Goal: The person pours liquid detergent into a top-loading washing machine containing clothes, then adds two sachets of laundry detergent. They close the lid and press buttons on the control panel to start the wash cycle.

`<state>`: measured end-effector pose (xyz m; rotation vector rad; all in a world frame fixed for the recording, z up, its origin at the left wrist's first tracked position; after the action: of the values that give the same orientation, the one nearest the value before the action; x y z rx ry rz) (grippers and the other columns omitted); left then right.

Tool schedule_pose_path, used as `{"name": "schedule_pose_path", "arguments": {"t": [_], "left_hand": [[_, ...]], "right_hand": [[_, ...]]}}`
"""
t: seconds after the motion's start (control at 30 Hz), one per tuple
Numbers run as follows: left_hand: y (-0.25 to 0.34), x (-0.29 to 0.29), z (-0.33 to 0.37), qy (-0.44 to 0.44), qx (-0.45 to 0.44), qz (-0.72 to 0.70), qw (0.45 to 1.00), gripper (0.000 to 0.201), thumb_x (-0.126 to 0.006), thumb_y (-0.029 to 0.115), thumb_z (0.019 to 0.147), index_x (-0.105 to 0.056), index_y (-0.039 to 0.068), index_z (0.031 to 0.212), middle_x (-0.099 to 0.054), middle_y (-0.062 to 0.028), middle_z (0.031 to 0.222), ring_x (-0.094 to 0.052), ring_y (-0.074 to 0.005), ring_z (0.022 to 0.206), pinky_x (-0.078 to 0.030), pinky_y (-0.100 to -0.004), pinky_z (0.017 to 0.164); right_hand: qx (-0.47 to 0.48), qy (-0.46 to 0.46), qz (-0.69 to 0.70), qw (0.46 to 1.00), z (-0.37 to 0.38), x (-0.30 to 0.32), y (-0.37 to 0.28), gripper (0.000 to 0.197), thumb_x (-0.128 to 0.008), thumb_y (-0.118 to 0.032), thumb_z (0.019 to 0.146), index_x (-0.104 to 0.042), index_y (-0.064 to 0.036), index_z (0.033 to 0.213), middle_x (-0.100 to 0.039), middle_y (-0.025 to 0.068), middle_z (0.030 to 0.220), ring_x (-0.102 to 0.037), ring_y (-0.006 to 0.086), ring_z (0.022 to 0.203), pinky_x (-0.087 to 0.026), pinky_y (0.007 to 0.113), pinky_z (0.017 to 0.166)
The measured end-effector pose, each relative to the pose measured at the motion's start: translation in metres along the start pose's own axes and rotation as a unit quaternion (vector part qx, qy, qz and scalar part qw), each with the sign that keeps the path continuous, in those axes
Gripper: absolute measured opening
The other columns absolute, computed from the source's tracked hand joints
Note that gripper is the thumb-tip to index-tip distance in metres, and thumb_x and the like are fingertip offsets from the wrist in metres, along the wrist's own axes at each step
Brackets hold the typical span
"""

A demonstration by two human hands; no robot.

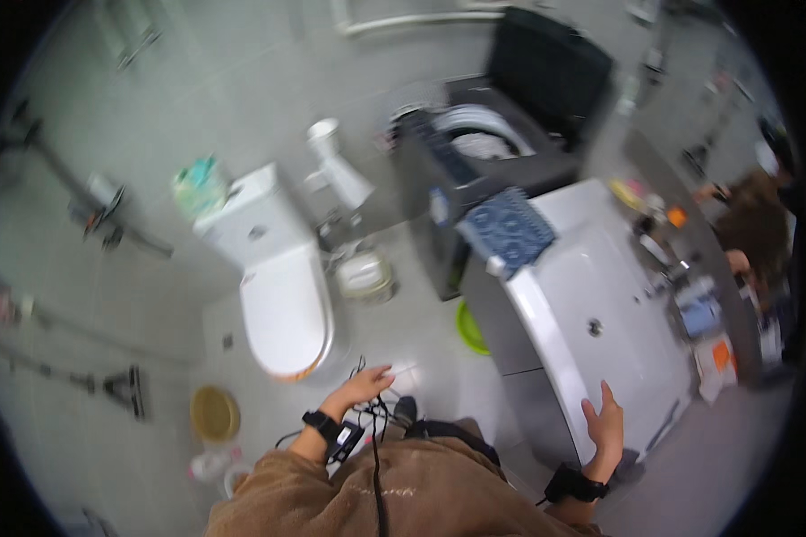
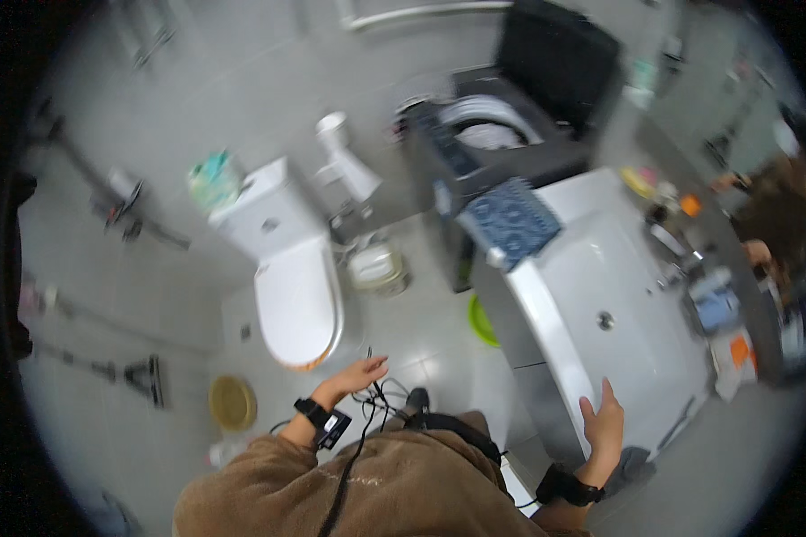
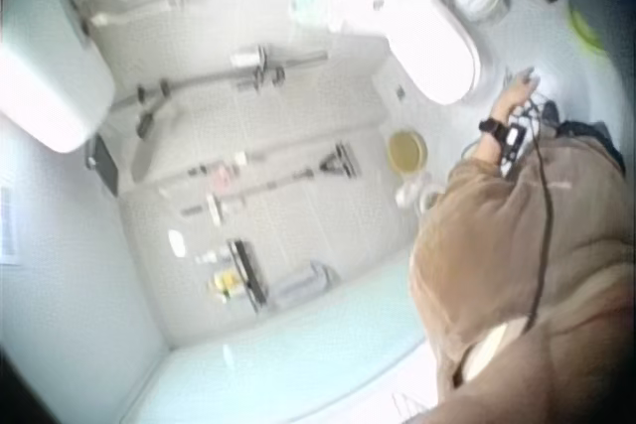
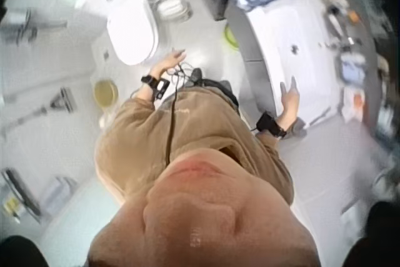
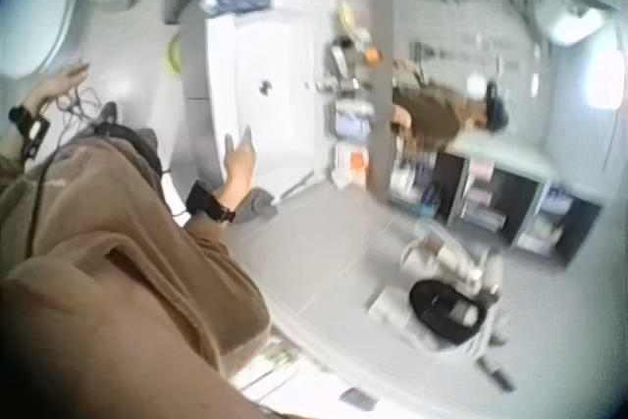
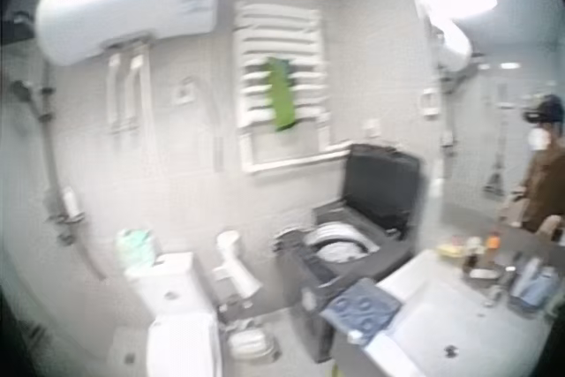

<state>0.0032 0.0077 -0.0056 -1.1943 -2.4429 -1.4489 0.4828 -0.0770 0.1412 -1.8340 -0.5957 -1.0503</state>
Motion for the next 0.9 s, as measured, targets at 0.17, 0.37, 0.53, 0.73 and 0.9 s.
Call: {"name": "schedule_pose_path", "arguments": {"t": [0.17,0.37,0.53,0.73,0.9], "left_hand": [[-0.019,0.018,-0.067,0.131,0.053,-0.186,0.972,0.059,-0.054,0.038,0.093,-0.043,-0.002,0.135,-0.061,-0.0215,0.117,-0.059,-0.0269,0.106,-0.046,-0.0329,0.091],[-0.073,-0.03,-0.158,0.367,0.184,-0.286,0.866,0.053,-0.056,0.035,0.092,-0.047,-0.001,0.131,-0.061,-0.021,0.116,-0.06,-0.0259,0.106,-0.046,-0.0323,0.091],[-0.069,-0.133,-0.256,0.471,0.293,-0.398,0.731,0.053,-0.056,0.032,0.092,-0.046,-0.001,0.132,-0.061,-0.0191,0.117,-0.059,-0.0229,0.107,-0.046,-0.0316,0.091],[-0.049,-0.239,-0.351,0.632,0.377,-0.441,0.513,0.05,-0.057,0.027,0.092,-0.046,-0.001,0.132,-0.057,-0.0187,0.124,-0.053,-0.0239,0.116,-0.04,-0.0334,0.098],[-0.018,-0.252,-0.448,0.666,0.68,-0.009,0.308,0.07,-0.067,0.013,0.081,-0.034,0.005,0.142,-0.028,-0.0256,0.146,-0.023,-0.046,0.135,-0.022,-0.0513,0.11]], "right_hand": [[0.152,-0.147,-0.038,0.977,0.055,-0.045,-0.113,0.062,-0.066,-0.027,0.085,-0.042,-0.0088,0.139,-0.056,0.0259,0.124,-0.06,0.0383,0.108,-0.049,0.041,0.089],[0.375,-0.237,-0.125,0.888,0.13,-0.119,-0.222,0.062,-0.068,-0.027,0.083,-0.044,-0.0061,0.136,-0.06,0.0272,0.115,-0.059,0.0366,0.108,-0.047,0.04,0.089],[0.548,-0.303,-0.161,0.763,0.11,-0.178,-0.337,0.057,-0.068,-0.021,0.081,-0.047,-0.0006,0.13,-0.058,0.0299,0.112,-0.056,0.0447,0.103,-0.045,0.046,0.089],[0.687,-0.367,-0.158,0.606,-0.031,-0.256,-0.459,0.055,-0.068,-0.02,0.082,-0.048,0.002,0.128,-0.059,0.0289,0.112,-0.056,0.0416,0.106,-0.046,0.043,0.089],[0.725,-0.56,-0.088,0.392,-0.205,-0.327,-0.515,0.057,-0.063,-0.034,0.085,-0.049,0.0005,0.129,-0.061,0.0261,0.111,-0.06,0.0391,0.103,-0.048,0.039,0.088]]}}
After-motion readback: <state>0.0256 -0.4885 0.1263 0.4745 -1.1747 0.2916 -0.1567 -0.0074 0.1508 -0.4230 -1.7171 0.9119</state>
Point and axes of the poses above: each hand's wrist, its own z-axis towards the middle knuckle, its own x-axis out of the back of the hand, y = z × x, the point moved 1 cm from there along z, towards the middle knuckle
